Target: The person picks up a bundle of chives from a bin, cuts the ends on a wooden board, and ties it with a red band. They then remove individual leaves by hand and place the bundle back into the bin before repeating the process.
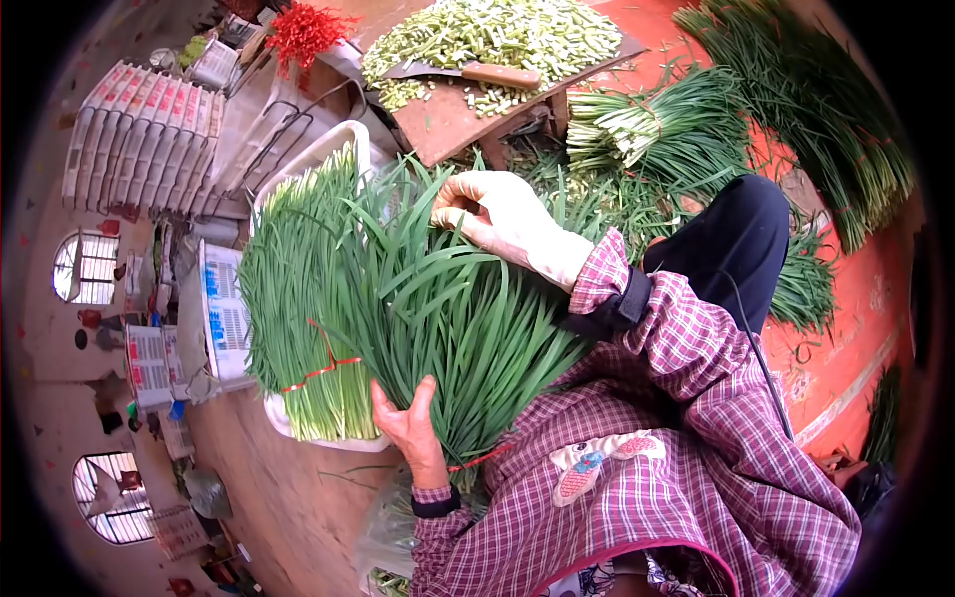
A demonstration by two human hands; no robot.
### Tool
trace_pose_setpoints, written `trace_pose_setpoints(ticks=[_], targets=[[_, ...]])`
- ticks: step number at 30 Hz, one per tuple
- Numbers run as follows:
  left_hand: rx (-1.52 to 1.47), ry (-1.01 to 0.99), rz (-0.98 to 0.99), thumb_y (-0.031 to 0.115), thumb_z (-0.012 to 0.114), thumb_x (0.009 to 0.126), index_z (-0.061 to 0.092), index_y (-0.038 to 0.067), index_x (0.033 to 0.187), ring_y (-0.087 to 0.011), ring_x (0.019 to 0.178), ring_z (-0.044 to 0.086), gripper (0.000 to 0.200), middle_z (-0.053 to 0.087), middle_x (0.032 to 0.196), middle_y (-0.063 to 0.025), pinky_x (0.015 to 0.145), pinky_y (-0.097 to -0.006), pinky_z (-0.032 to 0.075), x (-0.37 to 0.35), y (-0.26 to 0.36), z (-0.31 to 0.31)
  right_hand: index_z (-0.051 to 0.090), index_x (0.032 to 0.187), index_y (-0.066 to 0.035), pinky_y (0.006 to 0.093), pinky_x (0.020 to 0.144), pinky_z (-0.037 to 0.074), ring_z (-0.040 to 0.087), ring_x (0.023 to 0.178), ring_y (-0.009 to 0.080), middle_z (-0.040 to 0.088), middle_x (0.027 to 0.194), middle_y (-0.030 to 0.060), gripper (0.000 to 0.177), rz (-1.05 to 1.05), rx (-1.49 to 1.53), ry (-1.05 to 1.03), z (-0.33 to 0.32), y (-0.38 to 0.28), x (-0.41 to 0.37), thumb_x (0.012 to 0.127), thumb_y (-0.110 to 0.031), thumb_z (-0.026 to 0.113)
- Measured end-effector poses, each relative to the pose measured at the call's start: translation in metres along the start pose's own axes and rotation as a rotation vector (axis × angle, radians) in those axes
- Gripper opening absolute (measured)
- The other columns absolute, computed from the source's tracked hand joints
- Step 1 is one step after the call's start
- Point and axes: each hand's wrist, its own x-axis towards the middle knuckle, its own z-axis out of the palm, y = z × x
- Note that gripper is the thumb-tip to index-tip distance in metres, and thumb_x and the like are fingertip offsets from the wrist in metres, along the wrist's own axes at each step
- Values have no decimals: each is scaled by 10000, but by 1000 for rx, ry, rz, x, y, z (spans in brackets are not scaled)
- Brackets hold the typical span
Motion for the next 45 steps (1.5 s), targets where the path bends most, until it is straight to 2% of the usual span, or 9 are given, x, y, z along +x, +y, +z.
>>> trace_pose_setpoints(ticks=[5, 7, 14, 19, 23, 25, 37, 41, 45], targets=[[-29, -8, -27, 4, 718, 767, 547, -60, 1220, -199, 970, 581, 489, 624, 1133, -111, 923, -329, 461, 1, -1, -1, 712, 983, -47, 324, 705, 532, 689, 733, 231, 717, 831, 128, 214, 17, 128, -62, 8, 21, -2, 862, -218, 668], [-34, -6, -22, -1, 719, 765, 545, -59, 1227, -196, 965, 585, 498, 622, 1137, -110, 920, -326, 464, 1, -2, -1, 683, 1054, 23, 244, 729, 512, 628, 815, 95, 708, 886, 54, 192, 112, 299, -173, 7, 22, -3, 903, -93, 655], [-15, 4, -19, 1, 723, 762, 540, -67, 1228, -196, 969, 582, 505, 619, 1136, -111, 925, -329, 462, 1, -4, -2, 685, 1068, 15, 223, 730, 508, 628, 815, 60, 708, 902, 26, 208, 304, 495, -260, 14, 18, -2, 884, -83, 679], [60, 28, -8, 28, 743, 751, 540, -85, 1217, -200, 948, 574, 520, 620, 1108, -118, 909, -326, 463, 3, -6, -2, 729, 915, -38, 264, 637, 495, 608, 668, 104, 696, 769, 31, 151, 163, 268, 40, 14, 4, -10, 856, -132, 627], [1, 31, -46, 24, 735, 746, 555, -81, 1209, -199, 946, 576, 508, 625, 1114, -117, 906, -324, 464, 4, -13, -6, 708, 1001, -27, 203, 616, 447, 535, 667, 41, 676, 801, -16, 177, 110, 723, 476, -23, 27, 26, 918, -177, 665], [-31, 22, -29, -19, 678, 770, 567, -30, 1224, -171, 926, 597, 468, 632, 1100, -79, 832, -291, 494, 4, -13, -5, 708, 1037, -41, 164, 594, 396, 490, 651, 0, 659, 798, -49, 219, 20, 805, 432, -66, 31, 27, 941, -228, 649], [-69, -28, -40, -21, 678, 775, 540, -47, 1280, -188, 1007, 586, 525, 624, 1181, -95, 955, -318, 447, 4, -8, -5, 732, 1013, -69, 266, 666, 527, 668, 704, 91, 732, 840, 39, 176, 199, -52, -33, -102, -12, -39, 899, -190, 672], [-66, -22, -31, -25, 679, 773, 534, -46, 1293, -193, 1019, 586, 540, 621, 1191, -98, 964, -323, 444, 3, -9, -5, 743, 925, -101, 316, 667, 536, 695, 674, 164, 718, 723, 55, 273, 171, -175, -160, -83, -16, -32, 844, -361, 728], [-65, -21, -25, -25, 682, 775, 534, -42, 1296, -194, 1022, 586, 542, 621, 1190, -100, 964, -326, 446, 3, -10, -5, 720, 921, -51, 324, 694, 536, 683, 688, 161, 725, 762, 67, 275, 184, -85, -154, -58, 5, -29, 857, -317, 701]])
